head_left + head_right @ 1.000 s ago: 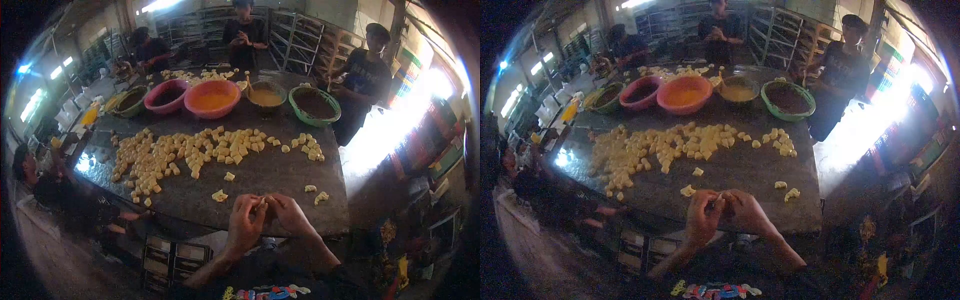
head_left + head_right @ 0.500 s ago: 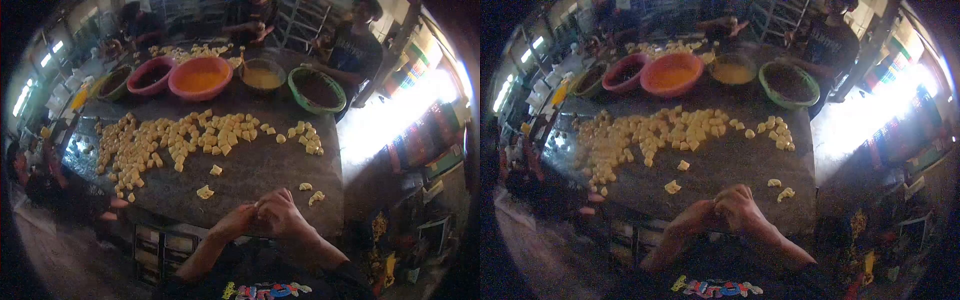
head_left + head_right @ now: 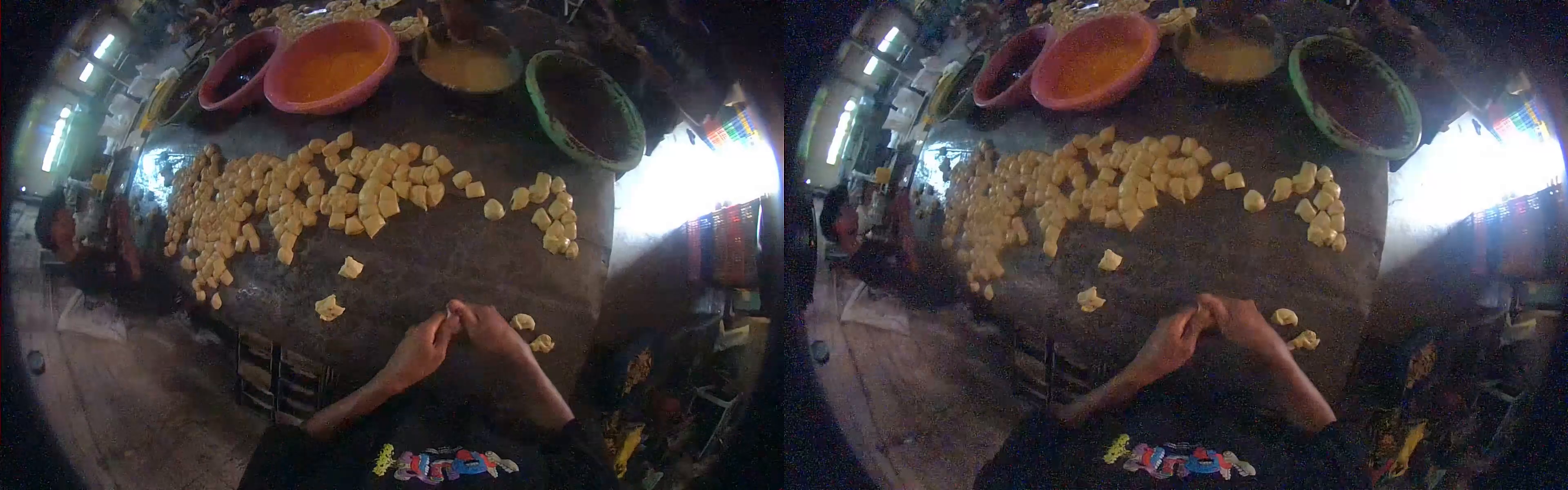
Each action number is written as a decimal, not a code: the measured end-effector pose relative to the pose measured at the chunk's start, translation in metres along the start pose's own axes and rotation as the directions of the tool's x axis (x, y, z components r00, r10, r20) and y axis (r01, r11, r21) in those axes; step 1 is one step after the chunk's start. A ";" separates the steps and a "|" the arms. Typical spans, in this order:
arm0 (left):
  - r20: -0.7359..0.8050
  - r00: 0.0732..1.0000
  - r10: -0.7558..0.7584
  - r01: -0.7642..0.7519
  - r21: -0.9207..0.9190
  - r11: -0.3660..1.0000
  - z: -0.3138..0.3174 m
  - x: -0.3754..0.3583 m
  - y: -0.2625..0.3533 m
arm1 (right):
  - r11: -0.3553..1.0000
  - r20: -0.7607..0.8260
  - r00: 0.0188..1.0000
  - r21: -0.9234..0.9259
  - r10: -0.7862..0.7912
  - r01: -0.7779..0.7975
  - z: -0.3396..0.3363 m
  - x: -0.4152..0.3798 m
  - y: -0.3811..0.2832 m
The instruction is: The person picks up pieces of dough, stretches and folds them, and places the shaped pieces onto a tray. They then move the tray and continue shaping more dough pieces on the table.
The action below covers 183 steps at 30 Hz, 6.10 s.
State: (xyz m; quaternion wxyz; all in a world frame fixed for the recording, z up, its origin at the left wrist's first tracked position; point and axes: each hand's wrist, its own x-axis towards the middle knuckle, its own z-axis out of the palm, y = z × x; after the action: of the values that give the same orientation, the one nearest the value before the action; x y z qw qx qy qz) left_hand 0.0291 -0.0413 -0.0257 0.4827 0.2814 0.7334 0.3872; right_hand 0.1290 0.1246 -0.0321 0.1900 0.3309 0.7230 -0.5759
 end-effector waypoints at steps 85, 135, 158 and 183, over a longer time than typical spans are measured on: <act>0.084 0.989 0.122 0.032 -0.925 0.378 -0.038 0.034 0.064 | 0.623 -0.257 0.930 0.690 -0.264 0.368 -0.032 -0.006 -0.066; -0.008 0.998 0.068 -0.067 0.064 0.996 0.009 -0.026 0.007 | 0.957 -0.020 1.000 0.290 -0.017 0.022 0.028 -0.042 0.033; -0.523 0.845 0.109 -0.267 -0.237 0.934 -0.063 -0.134 -0.112 | 0.767 -0.625 0.513 -0.633 -0.589 0.109 0.014 -0.055 0.139; -0.204 0.768 0.607 -0.637 -0.149 0.756 0.049 0.073 0.096 | 0.840 -0.165 0.961 0.469 -0.222 0.274 -0.181 -0.037 -0.027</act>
State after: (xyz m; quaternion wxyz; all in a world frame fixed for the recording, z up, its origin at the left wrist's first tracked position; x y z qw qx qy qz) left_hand 0.0509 0.0825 0.0082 0.2990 0.4287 0.5854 0.6198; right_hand 0.1555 0.2860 0.0587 -0.0134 0.3011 0.6000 -0.7410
